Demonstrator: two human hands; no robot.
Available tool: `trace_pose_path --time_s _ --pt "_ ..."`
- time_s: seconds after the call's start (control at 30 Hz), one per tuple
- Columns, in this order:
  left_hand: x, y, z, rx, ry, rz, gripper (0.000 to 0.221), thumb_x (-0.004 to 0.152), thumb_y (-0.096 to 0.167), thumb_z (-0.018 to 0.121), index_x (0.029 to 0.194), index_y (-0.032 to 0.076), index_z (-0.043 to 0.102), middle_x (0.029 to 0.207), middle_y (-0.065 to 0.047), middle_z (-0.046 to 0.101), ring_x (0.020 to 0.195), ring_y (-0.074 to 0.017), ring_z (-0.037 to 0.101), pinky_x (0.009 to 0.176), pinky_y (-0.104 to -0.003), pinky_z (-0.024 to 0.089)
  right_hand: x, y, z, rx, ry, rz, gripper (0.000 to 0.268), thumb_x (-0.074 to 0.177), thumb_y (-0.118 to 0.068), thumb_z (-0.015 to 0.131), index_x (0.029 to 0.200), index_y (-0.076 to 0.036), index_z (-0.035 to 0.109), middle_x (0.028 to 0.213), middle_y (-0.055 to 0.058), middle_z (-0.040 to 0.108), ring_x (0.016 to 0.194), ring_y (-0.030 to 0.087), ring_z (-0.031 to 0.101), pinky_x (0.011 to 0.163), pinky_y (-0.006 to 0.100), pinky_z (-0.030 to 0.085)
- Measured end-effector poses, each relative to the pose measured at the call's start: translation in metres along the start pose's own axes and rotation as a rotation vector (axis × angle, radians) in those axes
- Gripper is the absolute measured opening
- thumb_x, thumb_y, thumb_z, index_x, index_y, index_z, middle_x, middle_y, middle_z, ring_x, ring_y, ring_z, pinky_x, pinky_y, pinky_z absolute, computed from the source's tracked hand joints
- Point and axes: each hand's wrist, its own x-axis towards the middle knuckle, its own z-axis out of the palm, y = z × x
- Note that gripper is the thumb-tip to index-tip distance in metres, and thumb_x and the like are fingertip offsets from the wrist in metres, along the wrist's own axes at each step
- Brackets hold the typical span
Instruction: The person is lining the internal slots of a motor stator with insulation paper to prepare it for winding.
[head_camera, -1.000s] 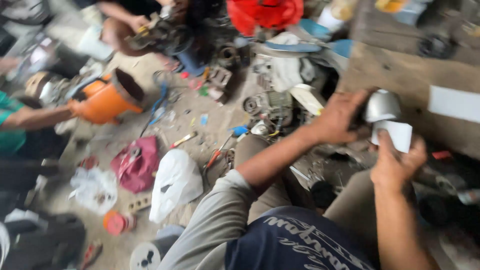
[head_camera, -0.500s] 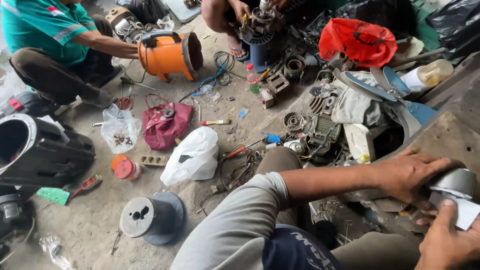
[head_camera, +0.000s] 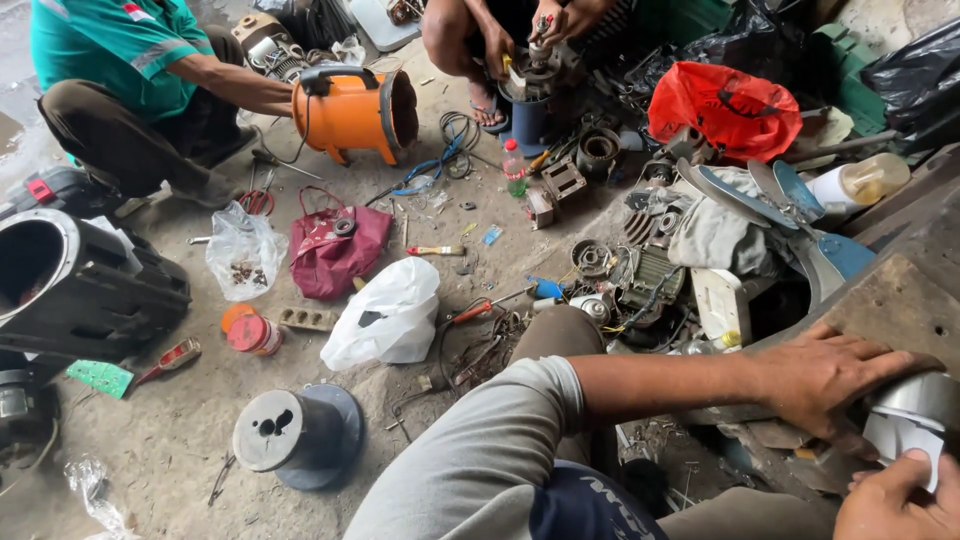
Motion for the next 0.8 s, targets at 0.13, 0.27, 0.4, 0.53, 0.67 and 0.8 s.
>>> trace_pose_path --time_s 0.13,0.27,0.4,0.53,0.67,0.8 --pt "0.003 -0.002 0.006 0.047 -0.007 0.0 0.142 0.052 0.073 0.094 0.163 0.025 0.02 0.143 0.001 0.065 0.132 -0.0194 0.065 0.118 -0.045 0.042 0.002 0.0 -0.01 0.202 -0.099 0.115 0.019 0.138 0.019 0.049 0.147 0.035 0.053 0.086 0.032 0.057 0.068 0.033 0.058 0.062 0.037 0.049" --pt "0.0 0.01 -0.014 -0.018 -0.014 -0.01 0.142 0.053 0.069 0.097 0.164 0.03 0.018 0.139 0.006 0.068 0.129 -0.0179 0.07 0.111 -0.045 0.045 0.014 -0.049 -0.022 0.175 -0.149 0.183 0.02 0.134 0.014 0.048 0.138 0.029 0.059 0.095 0.029 0.062 0.073 0.028 0.06 0.064 0.033 0.049" --pt "-0.005 0.001 -0.013 -0.02 -0.016 -0.01 0.144 0.048 0.063 0.099 0.163 0.028 0.019 0.14 0.003 0.068 0.13 -0.0187 0.068 0.116 -0.047 0.043 0.02 -0.064 -0.025 0.604 -0.247 0.326 0.026 0.131 0.004 0.047 0.152 0.02 0.046 0.106 0.028 0.057 0.083 0.029 0.059 0.071 0.033 0.052" --pt "-0.011 0.001 -0.045 -0.033 0.182 0.155 0.126 0.057 0.074 0.091 0.156 0.019 0.036 0.11 -0.004 0.069 0.095 -0.0265 0.066 0.086 -0.043 0.047 0.031 -0.058 -0.016 0.85 -0.176 0.698 0.03 0.108 -0.014 0.065 0.136 -0.007 0.058 0.108 0.004 0.067 0.071 0.007 0.061 0.056 0.017 0.05" --pt "-0.014 0.023 -0.082 -0.098 -0.066 0.146 0.127 0.057 0.049 0.1 0.157 0.017 0.029 0.13 -0.004 0.064 0.117 -0.0256 0.061 0.111 -0.047 0.036 0.034 -0.085 -0.012 0.809 0.008 0.827 0.019 0.099 -0.004 0.068 0.118 -0.004 0.064 0.093 0.005 0.068 0.06 0.009 0.058 0.048 0.02 0.046" --pt "-0.012 0.021 -0.091 -0.231 -0.136 0.096 0.129 0.059 0.056 0.1 0.158 0.01 0.029 0.136 -0.015 0.06 0.13 -0.0308 0.055 0.12 -0.056 0.022 0.03 -0.077 0.003 0.534 0.127 0.733 0.017 0.095 -0.004 0.081 0.093 0.003 0.066 0.066 0.015 0.061 0.048 0.019 0.065 0.034 0.029 0.051"
